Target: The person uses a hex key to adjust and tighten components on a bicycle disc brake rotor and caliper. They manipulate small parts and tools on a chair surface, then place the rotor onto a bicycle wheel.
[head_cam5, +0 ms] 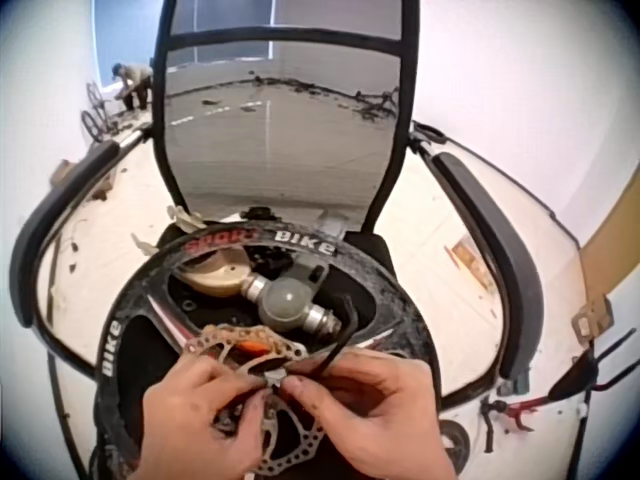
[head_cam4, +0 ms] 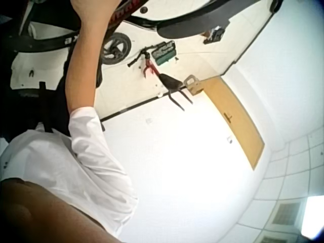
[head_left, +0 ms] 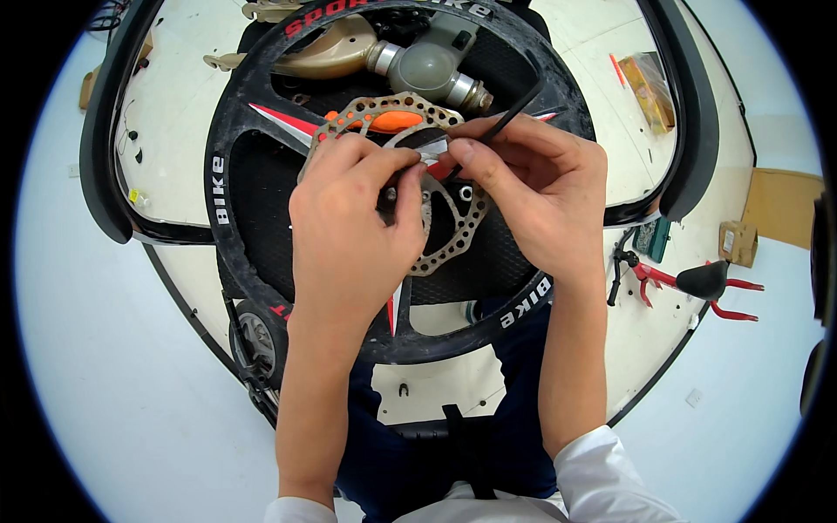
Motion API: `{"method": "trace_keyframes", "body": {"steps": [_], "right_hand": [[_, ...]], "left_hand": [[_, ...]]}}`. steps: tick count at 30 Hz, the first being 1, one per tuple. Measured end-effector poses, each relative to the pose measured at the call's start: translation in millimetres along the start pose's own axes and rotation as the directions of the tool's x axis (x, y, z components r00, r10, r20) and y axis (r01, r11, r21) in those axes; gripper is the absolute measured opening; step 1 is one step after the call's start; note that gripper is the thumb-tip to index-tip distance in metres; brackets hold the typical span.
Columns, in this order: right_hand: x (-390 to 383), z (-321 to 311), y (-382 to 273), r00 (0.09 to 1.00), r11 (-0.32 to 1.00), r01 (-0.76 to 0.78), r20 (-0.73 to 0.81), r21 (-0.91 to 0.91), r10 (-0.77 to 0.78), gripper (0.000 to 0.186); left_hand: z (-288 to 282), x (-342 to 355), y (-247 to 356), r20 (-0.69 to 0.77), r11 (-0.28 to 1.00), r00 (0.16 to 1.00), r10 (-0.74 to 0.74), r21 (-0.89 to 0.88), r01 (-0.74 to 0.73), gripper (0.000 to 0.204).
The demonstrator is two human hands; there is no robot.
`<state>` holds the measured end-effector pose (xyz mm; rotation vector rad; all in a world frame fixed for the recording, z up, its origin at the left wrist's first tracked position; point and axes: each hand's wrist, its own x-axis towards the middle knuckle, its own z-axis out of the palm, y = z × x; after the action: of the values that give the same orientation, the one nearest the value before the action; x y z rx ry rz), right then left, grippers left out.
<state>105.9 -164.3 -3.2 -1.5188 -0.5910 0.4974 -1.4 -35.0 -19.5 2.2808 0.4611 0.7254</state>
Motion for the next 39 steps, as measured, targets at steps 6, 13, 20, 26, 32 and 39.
{"method": "trace_keyframes", "body": {"steps": [6,13,20,26,32,39], "right_hand": [[2,5,8,0.999,0.999,0.033,-0.012,0.035,-0.033,0.015],[1,14,5,0.998,0.998,0.066,-0.009,0.017,-0.066,0.012],[1,15,5,0.997,0.998,0.066,-0.039,0.012,-0.066,0.011],[-1,17,4,0.997,0.997,0.079,-0.019,-0.021,-0.08,0.012],[0,18,5,0.996,0.996,0.079,-0.037,-0.031,-0.08,0.013],[-1,21,5,0.993,0.99,0.101,-0.044,-0.099,-0.106,0.014]], "left_hand": [[2,-8,-6,-0.059,0.991,0.991,0.119,0.066,-0.115,0.017],[9,-11,-14,-0.133,0.987,0.978,0.162,0.014,-0.162,0.022],[10,-11,-15,-0.131,0.989,0.982,0.134,-0.037,-0.14,0.022],[9,-12,-12,-0.108,0.997,0.993,0.053,-0.056,-0.059,0.019],[14,-13,-11,-0.169,0.994,0.985,0.018,-0.102,-0.036,0.021],[14,-13,-14,-0.159,0.993,0.987,0.032,-0.104,-0.049,0.022]]}}
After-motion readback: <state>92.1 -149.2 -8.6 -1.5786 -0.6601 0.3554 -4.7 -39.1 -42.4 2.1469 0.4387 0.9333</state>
